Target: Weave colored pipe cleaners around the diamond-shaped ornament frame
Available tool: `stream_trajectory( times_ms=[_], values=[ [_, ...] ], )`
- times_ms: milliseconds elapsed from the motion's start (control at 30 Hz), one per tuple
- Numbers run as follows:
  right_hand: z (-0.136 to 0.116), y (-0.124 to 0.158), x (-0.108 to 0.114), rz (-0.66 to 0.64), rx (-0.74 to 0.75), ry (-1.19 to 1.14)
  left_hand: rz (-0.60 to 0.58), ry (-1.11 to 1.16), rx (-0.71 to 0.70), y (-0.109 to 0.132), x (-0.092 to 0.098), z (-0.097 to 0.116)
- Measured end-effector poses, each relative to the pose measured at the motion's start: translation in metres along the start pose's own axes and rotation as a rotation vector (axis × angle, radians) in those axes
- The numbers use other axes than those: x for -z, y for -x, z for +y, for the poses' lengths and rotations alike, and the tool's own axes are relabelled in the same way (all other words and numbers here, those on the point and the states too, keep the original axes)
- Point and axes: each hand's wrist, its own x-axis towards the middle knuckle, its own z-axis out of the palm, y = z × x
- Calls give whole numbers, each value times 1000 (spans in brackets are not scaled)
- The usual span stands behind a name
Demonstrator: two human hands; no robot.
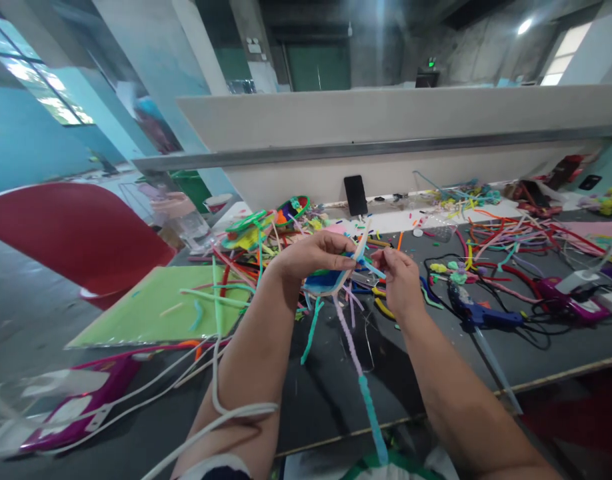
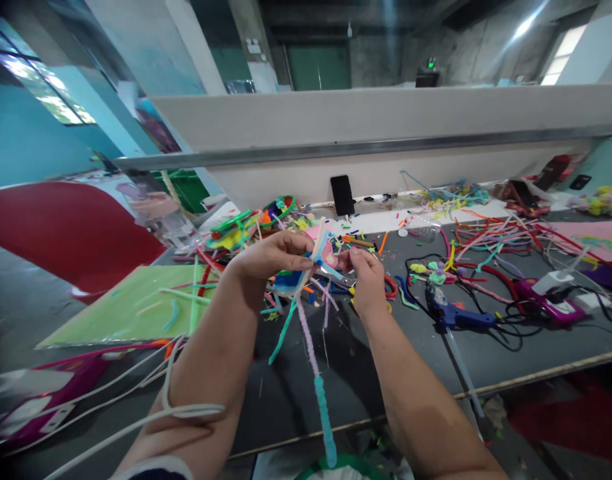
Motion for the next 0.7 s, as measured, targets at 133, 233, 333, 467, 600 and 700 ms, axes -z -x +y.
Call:
stream_trajectory(
  times_ms=[133, 233, 333, 467, 600, 700],
  values=[
    [5, -6, 2, 60, -75, -33, 65, 33, -70, 3, 1, 2],
    [7, -9, 4, 74, -106, -41, 115, 7, -63, 4, -2, 6],
    [8, -9, 6, 35, -42, -44, 107, -175, -27, -1, -6, 8],
    [6, -6, 7, -80, 27, 36, 93, -466, -52, -12, -12, 6],
    [-2, -2, 8, -194, 40, 219, 64, -537, -61, -17, -17, 4],
    [-11, -1, 9, -230, 55, 336, 73, -580, -29, -18, -20, 3]
  ],
)
